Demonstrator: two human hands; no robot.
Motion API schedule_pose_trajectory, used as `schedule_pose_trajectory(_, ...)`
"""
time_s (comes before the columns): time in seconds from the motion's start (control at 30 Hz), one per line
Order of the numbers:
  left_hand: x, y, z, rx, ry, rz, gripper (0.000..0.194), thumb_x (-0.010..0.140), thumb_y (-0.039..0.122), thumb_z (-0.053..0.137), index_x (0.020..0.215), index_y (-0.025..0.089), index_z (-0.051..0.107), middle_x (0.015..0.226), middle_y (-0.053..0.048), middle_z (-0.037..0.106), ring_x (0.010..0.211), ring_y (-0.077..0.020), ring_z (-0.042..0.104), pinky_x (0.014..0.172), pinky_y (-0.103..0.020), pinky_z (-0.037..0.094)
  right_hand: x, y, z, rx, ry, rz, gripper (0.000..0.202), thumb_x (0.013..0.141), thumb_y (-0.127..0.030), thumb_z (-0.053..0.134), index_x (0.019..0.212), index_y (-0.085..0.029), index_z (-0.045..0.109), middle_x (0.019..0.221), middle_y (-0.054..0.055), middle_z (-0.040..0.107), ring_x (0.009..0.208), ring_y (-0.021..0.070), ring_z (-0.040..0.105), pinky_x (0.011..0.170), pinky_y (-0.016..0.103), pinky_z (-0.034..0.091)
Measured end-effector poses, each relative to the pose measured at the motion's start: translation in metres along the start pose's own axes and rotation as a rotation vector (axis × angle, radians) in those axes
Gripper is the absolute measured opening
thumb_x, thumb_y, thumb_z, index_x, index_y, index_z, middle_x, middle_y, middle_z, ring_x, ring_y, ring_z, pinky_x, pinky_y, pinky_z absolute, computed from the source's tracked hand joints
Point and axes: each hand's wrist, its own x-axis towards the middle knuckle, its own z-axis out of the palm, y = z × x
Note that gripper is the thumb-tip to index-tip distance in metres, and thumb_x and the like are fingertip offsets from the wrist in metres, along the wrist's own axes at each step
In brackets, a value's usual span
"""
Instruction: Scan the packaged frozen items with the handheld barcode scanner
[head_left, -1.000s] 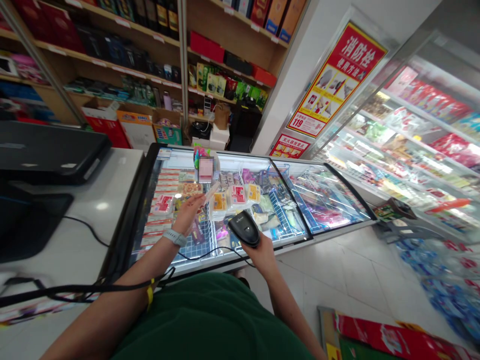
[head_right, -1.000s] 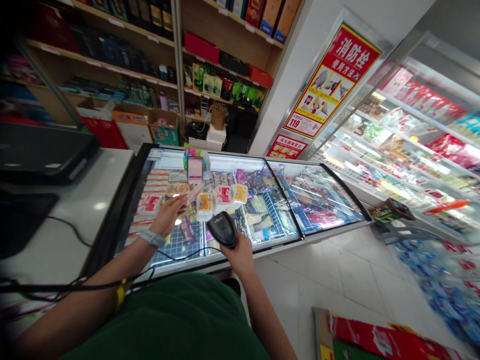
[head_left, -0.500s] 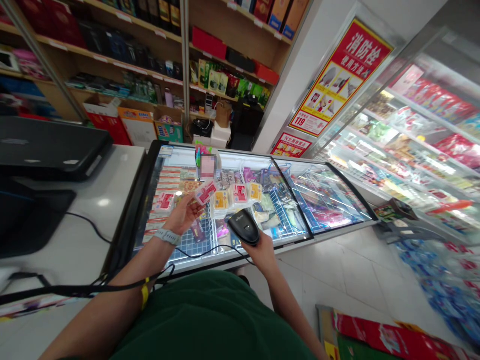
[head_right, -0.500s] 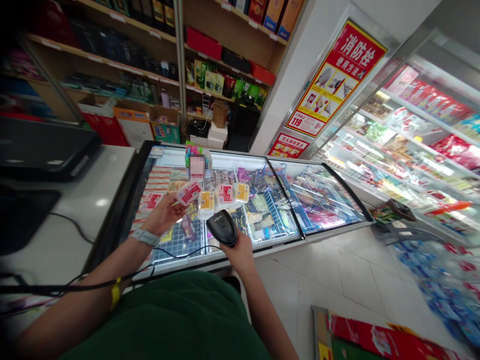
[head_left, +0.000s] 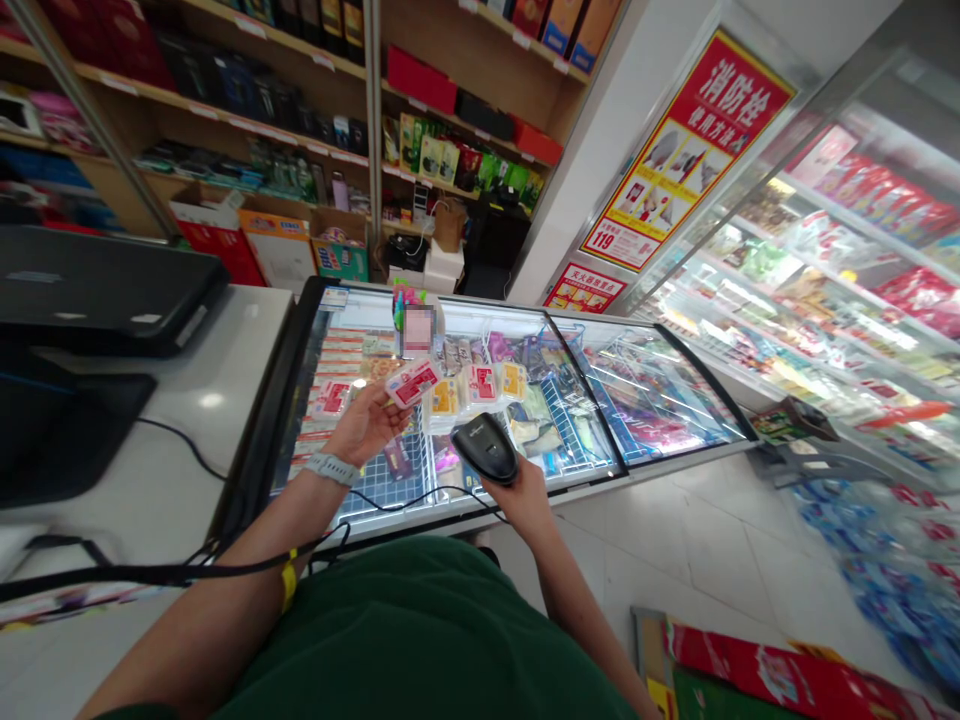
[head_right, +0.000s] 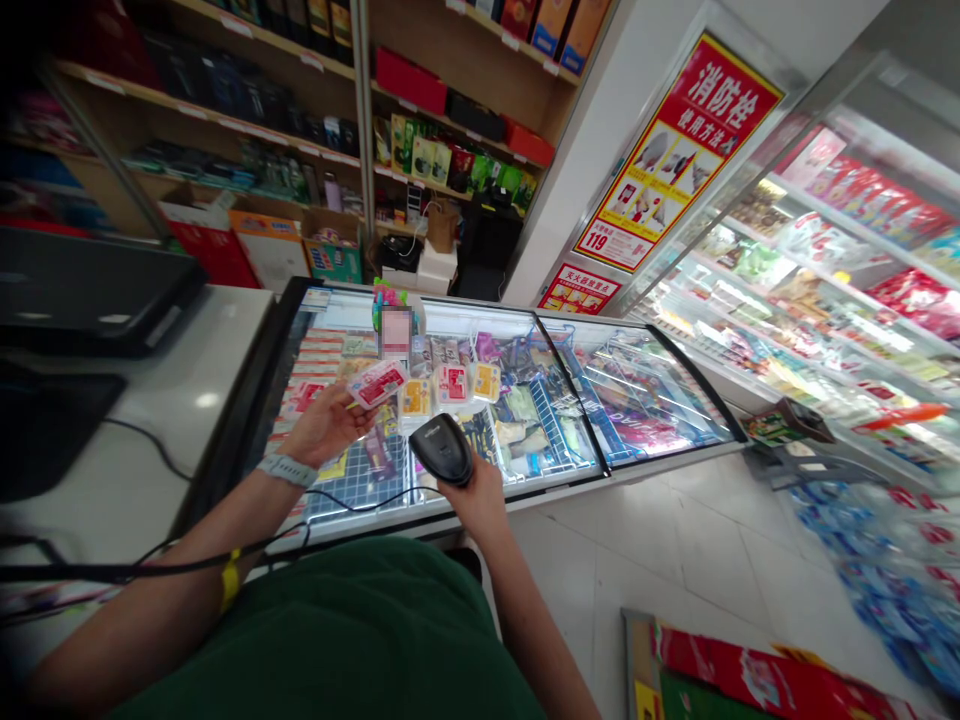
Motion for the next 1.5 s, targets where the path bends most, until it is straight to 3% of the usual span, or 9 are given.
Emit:
schedule_pose_trajectory(0.3, 0.001, 0.000, -0.002, 0.010, 0.017, 0.008, 0.035, 0.086, 0.048, 0.054, 0.098, 0.018, 0.070, 0.089, -0.010, 0.074, 0.080, -0.0206, 0.069, 0.066, -0.031, 0.056, 0.001, -0.001, 0.001, 0.003, -0.007, -0.016, 0.021, 0.069, -0.027, 0.068, 0.088, -0.018, 0.069, 0.080, 0.003, 0.073, 0.073, 0.0215, 0.068, 0.068, 0.029, 0.052)
schedule_pose_trajectory(0.57, -0.001, 0.003, -0.003, -0.140, -0.027, -0.060, 0.033, 0.093, 0.039, 0.048, 0.096, 0.014, 0.069, 0.082, -0.009, 0.074, 0.072, -0.0171, 0.069, 0.063, -0.027, 0.056, 0.001, -0.002, 0.000, -0.002, -0.014, -0.009, 0.022, 0.068, -0.027, 0.069, 0.088, -0.017, 0.068, 0.080, 0.003, 0.073, 0.073, 0.0212, 0.067, 0.067, 0.028, 0.051)
schedule_pose_trajectory(1.3, -0.002, 0.005, -0.002, -0.142, 0.001, -0.078, 0.033, 0.089, 0.043, 0.053, 0.093, 0.015, 0.069, 0.080, -0.008, 0.074, 0.070, -0.0161, 0.069, 0.062, -0.026, 0.055, 0.003, -0.003, 0.001, -0.019, -0.031, -0.022, 0.022, 0.068, -0.026, 0.068, 0.088, -0.017, 0.068, 0.077, 0.003, 0.072, 0.071, 0.0205, 0.066, 0.066, 0.027, 0.050)
schedule_pose_trajectory(1.43, 0.002, 0.003, -0.006, -0.069, -0.012, -0.036, 0.035, 0.088, 0.046, 0.054, 0.097, 0.017, 0.069, 0.086, -0.007, 0.074, 0.073, -0.0152, 0.069, 0.065, -0.026, 0.056, 0.003, -0.004, 0.000, -0.020, -0.036, -0.030, 0.023, 0.068, -0.027, 0.067, 0.089, -0.017, 0.068, 0.079, 0.003, 0.073, 0.073, 0.0210, 0.067, 0.067, 0.028, 0.051)
schedule_pose_trajectory(1.5, 0.006, 0.002, -0.011, 0.129, 0.030, 0.082, 0.040, 0.087, 0.050, 0.052, 0.101, 0.018, 0.069, 0.091, -0.008, 0.074, 0.077, -0.0161, 0.069, 0.067, -0.027, 0.056, 0.003, -0.004, 0.000, -0.026, -0.036, -0.033, 0.024, 0.069, -0.028, 0.066, 0.090, -0.017, 0.068, 0.079, 0.003, 0.073, 0.073, 0.0211, 0.067, 0.067, 0.028, 0.051)
